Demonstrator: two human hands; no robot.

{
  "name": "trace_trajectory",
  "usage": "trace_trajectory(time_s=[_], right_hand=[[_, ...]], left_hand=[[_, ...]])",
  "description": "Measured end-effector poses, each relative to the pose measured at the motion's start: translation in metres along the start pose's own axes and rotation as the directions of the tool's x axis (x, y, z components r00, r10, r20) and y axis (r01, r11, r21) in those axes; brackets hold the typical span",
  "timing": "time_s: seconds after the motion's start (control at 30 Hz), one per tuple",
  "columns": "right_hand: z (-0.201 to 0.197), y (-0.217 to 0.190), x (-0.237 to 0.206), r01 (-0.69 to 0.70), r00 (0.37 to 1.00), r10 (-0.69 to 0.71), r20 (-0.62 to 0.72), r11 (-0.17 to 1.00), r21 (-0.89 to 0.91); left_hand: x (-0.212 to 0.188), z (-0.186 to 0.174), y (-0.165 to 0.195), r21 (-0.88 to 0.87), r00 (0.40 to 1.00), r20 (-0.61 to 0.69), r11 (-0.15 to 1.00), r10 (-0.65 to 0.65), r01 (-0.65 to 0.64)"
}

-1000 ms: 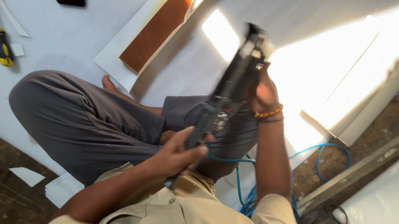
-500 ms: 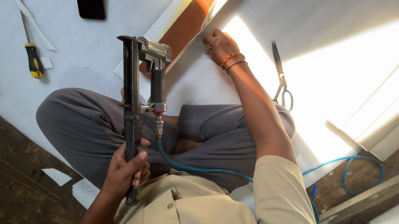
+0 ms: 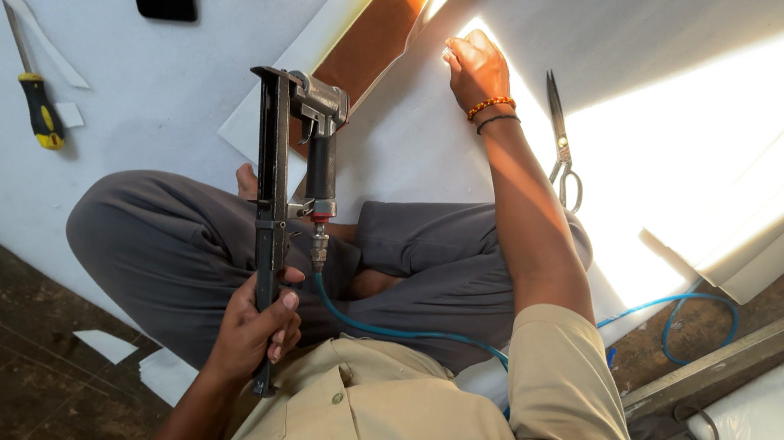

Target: The person sits cross-legged on the floor repairing and loading a pneumatic nail gun. They handle nail strips, insert them into the nailer's magazine, and use a screwdriver to work on the tool's body, manipulating the nailer on their lap throughout.

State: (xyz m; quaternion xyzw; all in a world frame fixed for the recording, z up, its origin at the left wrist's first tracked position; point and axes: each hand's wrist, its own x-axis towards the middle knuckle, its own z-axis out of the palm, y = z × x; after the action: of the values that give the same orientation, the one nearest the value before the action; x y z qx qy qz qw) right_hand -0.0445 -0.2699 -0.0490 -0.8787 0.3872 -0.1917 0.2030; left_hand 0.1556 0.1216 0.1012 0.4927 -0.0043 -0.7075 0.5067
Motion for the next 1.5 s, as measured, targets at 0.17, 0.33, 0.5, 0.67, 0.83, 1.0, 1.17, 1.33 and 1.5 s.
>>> trace_trajectory(time_s=[0.17, 0.33, 0.5, 0.67, 0.83, 1.0, 1.17, 1.33, 1.5], right_hand=[[0.011, -0.007, -0.001, 0.117, 0.992, -0.123, -0.007, 0.963, -0.244], [0.017, -0.001, -0.003, 0.128, 0.992, -0.120, 0.045, 0.930, -0.343], [0.024, -0.006, -0.016, -0.017, 0.958, 0.087, 0.274, 0.969, -0.247], [0.042, -0.043, -0.050, 0.274, 0.828, -0.234, 0.510, 0.962, -0.005], [0.051, -0.065, -0.060, 0.408, 0.796, -0.401, 0.453, 0.909, 0.087], [0.052, -0.070, -0.051, 0.472, 0.770, -0.442, 0.460, 0.880, 0.055], [0.058, -0.091, -0.041, 0.547, 0.754, -0.478, 0.450, 0.837, -0.027], [0.042, -0.088, -0.050, 0.399, 0.627, -0.223, 0.746, 0.915, -0.062], [0.002, -0.064, -0.004, 0.408, 0.272, 0.043, 0.961, 0.900, -0.155]], left_hand=[[-0.004, -0.001, 0.000, 0.005, 1.000, -0.025, 1.000, -0.008, 0.008], [-0.008, -0.003, -0.001, 0.000, 1.000, -0.024, 1.000, -0.014, 0.014], [-0.013, -0.005, -0.004, -0.007, 1.000, -0.009, 1.000, -0.005, 0.005], [-0.014, -0.009, -0.006, -0.011, 1.000, -0.016, 1.000, 0.002, -0.002], [-0.015, -0.013, -0.008, -0.001, 1.000, -0.011, 1.000, 0.010, -0.010], [-0.015, -0.016, -0.011, -0.031, 1.000, 0.000, 1.000, 0.001, -0.001], [-0.009, -0.015, -0.014, -0.053, 1.000, -0.007, 0.998, -0.018, 0.017], [-0.008, -0.016, -0.020, -0.061, 1.000, 0.000, 0.998, -0.007, 0.007], [-0.002, -0.019, -0.026, -0.100, 1.000, 0.016, 0.995, -0.004, 0.006]])
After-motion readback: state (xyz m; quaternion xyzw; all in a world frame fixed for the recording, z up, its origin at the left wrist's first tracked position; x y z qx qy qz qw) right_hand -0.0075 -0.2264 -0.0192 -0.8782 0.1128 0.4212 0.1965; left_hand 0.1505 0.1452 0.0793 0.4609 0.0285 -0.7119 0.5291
